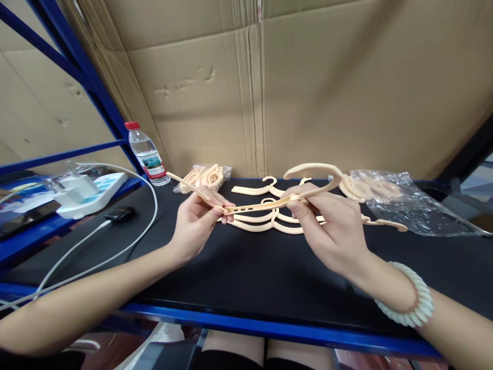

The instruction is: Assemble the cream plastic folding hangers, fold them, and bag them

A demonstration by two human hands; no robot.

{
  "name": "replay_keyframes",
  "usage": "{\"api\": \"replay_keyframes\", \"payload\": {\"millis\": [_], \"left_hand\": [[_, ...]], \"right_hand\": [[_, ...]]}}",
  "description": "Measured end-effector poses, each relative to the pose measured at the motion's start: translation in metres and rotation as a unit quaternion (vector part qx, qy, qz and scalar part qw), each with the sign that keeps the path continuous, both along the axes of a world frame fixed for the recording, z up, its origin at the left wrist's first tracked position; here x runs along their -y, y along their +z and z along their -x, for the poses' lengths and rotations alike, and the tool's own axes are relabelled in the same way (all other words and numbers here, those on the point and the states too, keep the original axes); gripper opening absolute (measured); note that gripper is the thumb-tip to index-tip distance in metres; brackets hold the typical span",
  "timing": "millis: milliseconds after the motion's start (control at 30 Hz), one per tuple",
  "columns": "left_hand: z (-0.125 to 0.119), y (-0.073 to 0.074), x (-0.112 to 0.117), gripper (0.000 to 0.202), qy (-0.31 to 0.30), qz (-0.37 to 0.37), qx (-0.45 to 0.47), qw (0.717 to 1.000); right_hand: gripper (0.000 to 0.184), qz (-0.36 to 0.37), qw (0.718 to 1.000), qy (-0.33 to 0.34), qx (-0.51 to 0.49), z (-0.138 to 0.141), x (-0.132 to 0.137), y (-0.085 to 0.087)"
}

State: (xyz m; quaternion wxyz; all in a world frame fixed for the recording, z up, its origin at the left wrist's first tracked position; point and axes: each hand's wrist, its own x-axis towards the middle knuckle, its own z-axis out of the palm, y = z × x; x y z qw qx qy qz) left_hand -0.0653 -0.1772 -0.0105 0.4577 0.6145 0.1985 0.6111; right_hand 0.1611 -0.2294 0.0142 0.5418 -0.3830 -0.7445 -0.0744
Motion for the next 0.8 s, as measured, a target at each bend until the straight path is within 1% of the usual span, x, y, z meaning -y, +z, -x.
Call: {"api": "replay_keyframes", "payload": {"millis": [133,267,367,533,800], "left_hand": [[-0.0011,-0.0026,0.0007,0.015,0.021,-0.020,-0.005,1.000],[-0.0015,-0.0040,0.0008,0.015,0.038,-0.029,-0.006,0.999],[-0.0020,-0.0043,0.0017,0.014,0.050,-0.011,0.001,0.999],[-0.0029,-0.0032,0.0042,0.017,0.051,0.036,0.000,0.998],[-0.0011,-0.0005,0.0053,0.020,0.047,0.038,-0.027,0.998]], "right_hand": [[0.015,0.010,1.000,0.006,-0.003,0.0025,0.0011,0.0013],[0.015,0.030,0.999,0.007,-0.017,0.0033,0.0003,0.0004],[0.016,0.046,0.999,0.001,-0.029,0.0023,-0.0003,-0.0013],[0.019,0.095,0.994,-0.014,-0.048,-0.0002,0.0005,-0.0014],[0.030,0.121,0.989,-0.050,-0.066,-0.0002,0.0007,0.0055]]}}
